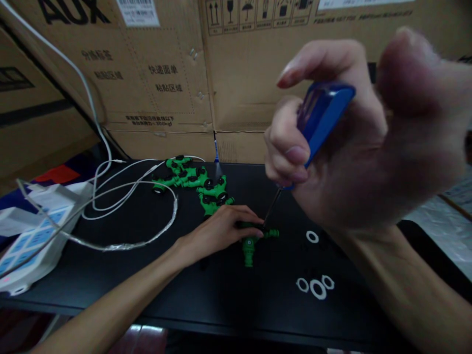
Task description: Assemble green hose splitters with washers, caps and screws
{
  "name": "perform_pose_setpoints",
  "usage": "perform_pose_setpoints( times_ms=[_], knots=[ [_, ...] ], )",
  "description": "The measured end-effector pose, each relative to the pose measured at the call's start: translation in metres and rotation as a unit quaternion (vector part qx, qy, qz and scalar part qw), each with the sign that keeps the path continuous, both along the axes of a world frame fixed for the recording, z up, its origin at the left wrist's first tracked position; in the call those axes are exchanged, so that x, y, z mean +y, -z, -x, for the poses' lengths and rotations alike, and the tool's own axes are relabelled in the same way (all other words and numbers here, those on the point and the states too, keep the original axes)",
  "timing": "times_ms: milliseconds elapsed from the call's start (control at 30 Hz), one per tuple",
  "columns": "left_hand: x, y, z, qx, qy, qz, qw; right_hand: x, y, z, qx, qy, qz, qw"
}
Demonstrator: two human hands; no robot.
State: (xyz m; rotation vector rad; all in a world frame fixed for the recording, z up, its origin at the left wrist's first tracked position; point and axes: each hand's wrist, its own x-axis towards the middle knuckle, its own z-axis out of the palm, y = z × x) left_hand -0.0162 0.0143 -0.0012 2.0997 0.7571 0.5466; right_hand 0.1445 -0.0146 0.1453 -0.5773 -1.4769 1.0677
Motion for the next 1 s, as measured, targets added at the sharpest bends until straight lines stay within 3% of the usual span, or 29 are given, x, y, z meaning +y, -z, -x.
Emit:
perform_pose_setpoints(
  times_ms=[167,367,500,833,1000],
  knots=[
    [-0.001,-0.001,0.000,0.001,0.002,-0.003,1.000,-0.003,0.002,0.005,0.060,0.039,-0.005,0.997],
    [-0.001,-0.001,-0.001,-0.002,0.000,-0.009,1.000,-0.003,0.012,0.005,0.046,-0.007,-0.062,0.997],
    [-0.002,0.000,-0.001,-0.001,-0.003,-0.001,1.000,0.002,0.008,0.000,-0.006,-0.013,-0.055,0.998],
    [-0.002,0.000,-0.001,-0.001,-0.001,-0.006,1.000,-0.001,0.014,0.010,0.080,-0.045,-0.059,0.994],
    [-0.002,-0.002,-0.001,0.007,-0.002,-0.005,1.000,-0.001,0.000,0.001,0.028,-0.066,-0.007,0.997]
  ],
)
